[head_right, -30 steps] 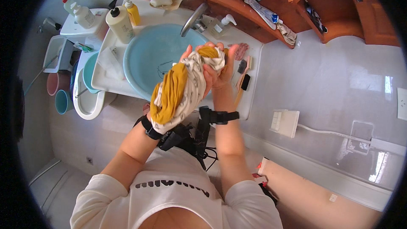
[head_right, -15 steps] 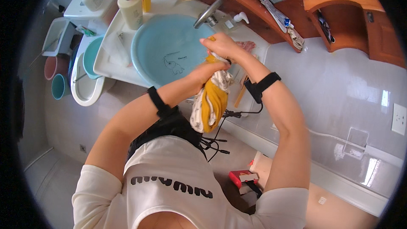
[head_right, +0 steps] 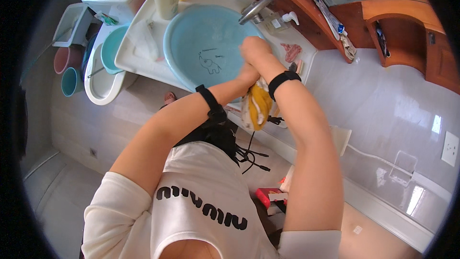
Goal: The person wrings out a yellow and white cloth in a blue basin at the sink, then hangs the cloth on a glass door. They repeatedly fill the basin with water from the tap and pour it onto the floor, then place the basin back in the sink.
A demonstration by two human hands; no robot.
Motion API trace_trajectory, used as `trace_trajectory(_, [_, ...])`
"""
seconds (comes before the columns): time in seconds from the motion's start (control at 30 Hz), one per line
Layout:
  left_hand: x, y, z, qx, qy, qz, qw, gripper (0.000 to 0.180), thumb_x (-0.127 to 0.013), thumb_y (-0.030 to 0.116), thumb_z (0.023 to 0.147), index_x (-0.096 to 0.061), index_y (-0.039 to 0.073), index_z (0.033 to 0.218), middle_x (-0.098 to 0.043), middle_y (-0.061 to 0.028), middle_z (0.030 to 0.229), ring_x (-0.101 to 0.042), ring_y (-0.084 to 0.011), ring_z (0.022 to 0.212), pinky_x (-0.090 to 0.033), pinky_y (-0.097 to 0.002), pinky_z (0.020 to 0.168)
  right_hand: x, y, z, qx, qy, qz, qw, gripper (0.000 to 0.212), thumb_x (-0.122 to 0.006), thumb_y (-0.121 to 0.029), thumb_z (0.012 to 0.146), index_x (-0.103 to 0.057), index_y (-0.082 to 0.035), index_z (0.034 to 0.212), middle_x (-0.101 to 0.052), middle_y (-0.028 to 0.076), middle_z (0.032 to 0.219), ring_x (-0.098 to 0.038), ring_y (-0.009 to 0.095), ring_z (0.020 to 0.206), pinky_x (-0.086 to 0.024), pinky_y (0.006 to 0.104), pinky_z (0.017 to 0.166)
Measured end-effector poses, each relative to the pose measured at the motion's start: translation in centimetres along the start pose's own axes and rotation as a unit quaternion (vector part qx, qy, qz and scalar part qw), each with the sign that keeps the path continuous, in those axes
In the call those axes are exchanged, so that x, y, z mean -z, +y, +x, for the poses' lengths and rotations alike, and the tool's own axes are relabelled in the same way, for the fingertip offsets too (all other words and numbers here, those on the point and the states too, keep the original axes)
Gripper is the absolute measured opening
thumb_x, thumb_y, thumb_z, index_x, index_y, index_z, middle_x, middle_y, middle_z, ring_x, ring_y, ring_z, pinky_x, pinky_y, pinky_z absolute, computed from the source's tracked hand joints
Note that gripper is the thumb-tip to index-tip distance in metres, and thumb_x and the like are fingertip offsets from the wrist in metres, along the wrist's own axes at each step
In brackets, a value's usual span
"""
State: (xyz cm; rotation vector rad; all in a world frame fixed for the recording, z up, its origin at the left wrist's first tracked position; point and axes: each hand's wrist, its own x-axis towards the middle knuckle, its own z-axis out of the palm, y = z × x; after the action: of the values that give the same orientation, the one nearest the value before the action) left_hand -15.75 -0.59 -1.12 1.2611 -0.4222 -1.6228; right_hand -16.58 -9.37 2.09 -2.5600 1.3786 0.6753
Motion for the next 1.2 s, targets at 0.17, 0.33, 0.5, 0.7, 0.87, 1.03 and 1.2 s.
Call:
trace_trajectory(0.17, [1.4,0.8,-1.0,-0.047,-0.068,-0.019,0.996,0.048,-0.064,0.041,0.079,-0.058,0.0,0.103,-0.065,-0.0132,0.091,-0.063,-0.0215,0.085,-0.048,-0.0334,0.069,3.3,0.5,-2.4,0.006,-0.07,0.062,0.996,0.06,-0.05,-0.052,0.085,-0.056,0.0,0.114,-0.057,0.024,0.111,-0.058,0.034,0.099,-0.045,0.0417,0.083])
trace_trajectory(0.33, [3.4,4.6,-3.6,0.172,-0.282,-0.272,0.904,0.055,-0.06,0.058,0.079,-0.059,0.006,0.094,-0.063,-0.0096,0.072,-0.063,-0.0196,0.061,-0.05,-0.0298,0.052,7.0,4.8,-5.4,0.017,-0.154,0.673,0.723,0.083,-0.035,-0.069,0.084,-0.036,-0.004,0.136,-0.049,0.02,0.125,-0.048,0.026,0.116,-0.04,0.0424,0.093])
trace_trajectory(0.5, [2.7,7.9,-5.7,0.248,-0.351,-0.397,0.811,0.067,-0.047,0.067,0.08,-0.053,0.011,0.117,-0.06,-0.0104,0.074,-0.058,-0.0217,0.054,-0.05,-0.0332,0.047,0.5,0.9,-5.8,0.145,-0.112,0.945,0.27,0.081,-0.037,-0.072,0.08,-0.038,-0.013,0.136,-0.038,0.018,0.137,-0.033,0.036,0.129,-0.026,0.0506,0.107])
trace_trajectory(0.7, [0.0,8.3,-6.0,0.179,-0.327,-0.625,0.686,0.052,-0.05,0.056,0.084,-0.054,0.011,0.111,-0.06,-0.0091,0.082,-0.058,-0.0223,0.059,-0.05,-0.0323,0.053,1.0,-1.7,-6.8,0.324,0.026,0.946,-0.008,0.07,-0.042,-0.07,0.08,-0.053,-0.015,0.122,-0.045,0.015,0.133,-0.025,0.039,0.131,-0.025,0.0551,0.105])
trace_trajectory(0.87, [0.6,9.3,-6.2,0.176,-0.332,-0.638,0.672,0.04,-0.052,0.047,0.087,-0.054,0.011,0.106,-0.06,-0.0081,0.089,-0.057,-0.0227,0.064,-0.05,-0.0316,0.057,2.2,-0.7,-7.9,0.308,0.007,0.951,0.004,0.056,-0.038,-0.063,0.086,-0.058,-0.01,0.083,-0.058,0.009,0.116,-0.044,0.036,0.118,-0.041,0.0474,0.093])
trace_trajectory(1.03, [1.8,10.0,-8.8,0.216,-0.308,-0.428,0.821,0.033,-0.055,0.041,0.087,-0.054,0.01,0.099,-0.061,-0.0115,0.078,-0.059,-0.0256,0.057,-0.05,-0.0334,0.052,3.0,2.1,-8.0,0.189,-0.043,0.954,0.23,0.045,-0.039,-0.049,0.094,-0.042,-0.012,0.067,-0.053,0.002,0.08,-0.057,0.027,0.09,-0.049,0.0363,0.075])
trace_trajectory(1.2, [1.8,11.5,-9.3,0.262,-0.294,-0.251,0.884,0.028,-0.062,0.039,0.081,-0.058,0.011,0.082,-0.062,-0.0102,0.064,-0.059,-0.0218,0.048,-0.05,-0.032,0.044,6.5,3.1,-8.6,-0.007,-0.067,0.887,0.456,0.046,-0.054,-0.044,0.089,-0.039,-0.012,0.061,-0.047,0.001,0.066,-0.059,0.021,0.066,-0.048,0.0306,0.059])
